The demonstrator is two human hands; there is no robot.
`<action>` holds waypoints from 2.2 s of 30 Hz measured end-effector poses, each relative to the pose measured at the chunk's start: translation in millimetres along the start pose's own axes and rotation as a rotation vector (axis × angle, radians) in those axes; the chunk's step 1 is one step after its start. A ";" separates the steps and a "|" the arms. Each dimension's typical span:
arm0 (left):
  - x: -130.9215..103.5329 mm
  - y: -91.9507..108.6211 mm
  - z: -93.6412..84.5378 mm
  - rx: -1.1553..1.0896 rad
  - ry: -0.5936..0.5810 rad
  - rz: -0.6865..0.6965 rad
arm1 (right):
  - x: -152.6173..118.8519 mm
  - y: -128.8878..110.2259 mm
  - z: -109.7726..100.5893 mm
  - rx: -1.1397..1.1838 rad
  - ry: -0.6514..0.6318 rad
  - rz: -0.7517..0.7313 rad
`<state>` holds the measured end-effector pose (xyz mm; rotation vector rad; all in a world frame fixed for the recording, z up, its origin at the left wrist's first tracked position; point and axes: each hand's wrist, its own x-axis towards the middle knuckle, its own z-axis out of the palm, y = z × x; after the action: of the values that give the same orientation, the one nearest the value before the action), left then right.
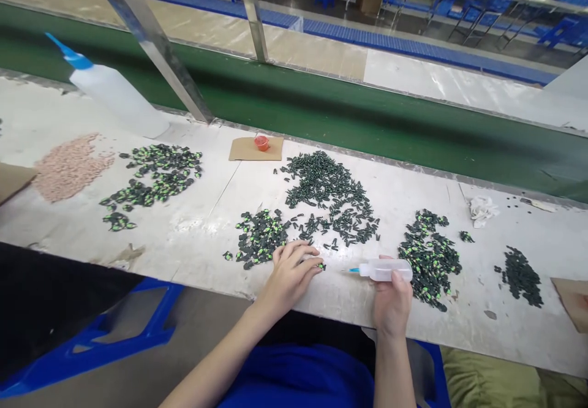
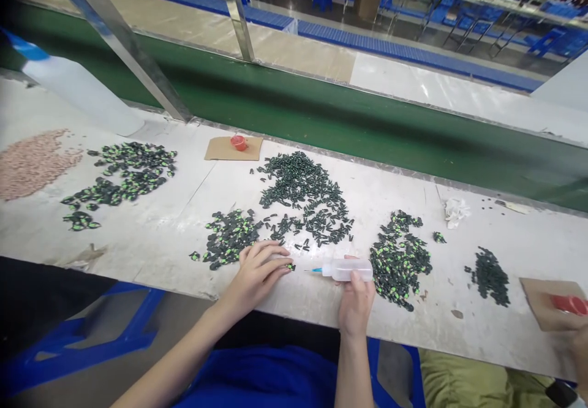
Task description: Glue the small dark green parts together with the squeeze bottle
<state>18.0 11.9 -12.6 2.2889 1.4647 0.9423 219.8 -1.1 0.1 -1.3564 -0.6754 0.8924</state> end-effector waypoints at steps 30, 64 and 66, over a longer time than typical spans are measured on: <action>-0.5 0.4 -2.6 -0.003 0.005 -0.049 | -14.4 -11.3 22.6 -0.476 -0.133 -0.093; -9.8 -1.9 -16.8 0.072 0.144 -0.108 | -1.8 -4.0 6.3 -0.166 -0.005 -0.149; -11.7 -4.5 -17.4 0.088 0.127 -0.137 | 1.1 -3.5 7.6 -0.209 -0.003 -0.152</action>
<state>0.3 1.5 -6.4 2.1899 1.7232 1.0186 214.5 3.9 4.3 -1.4666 -0.8808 0.7176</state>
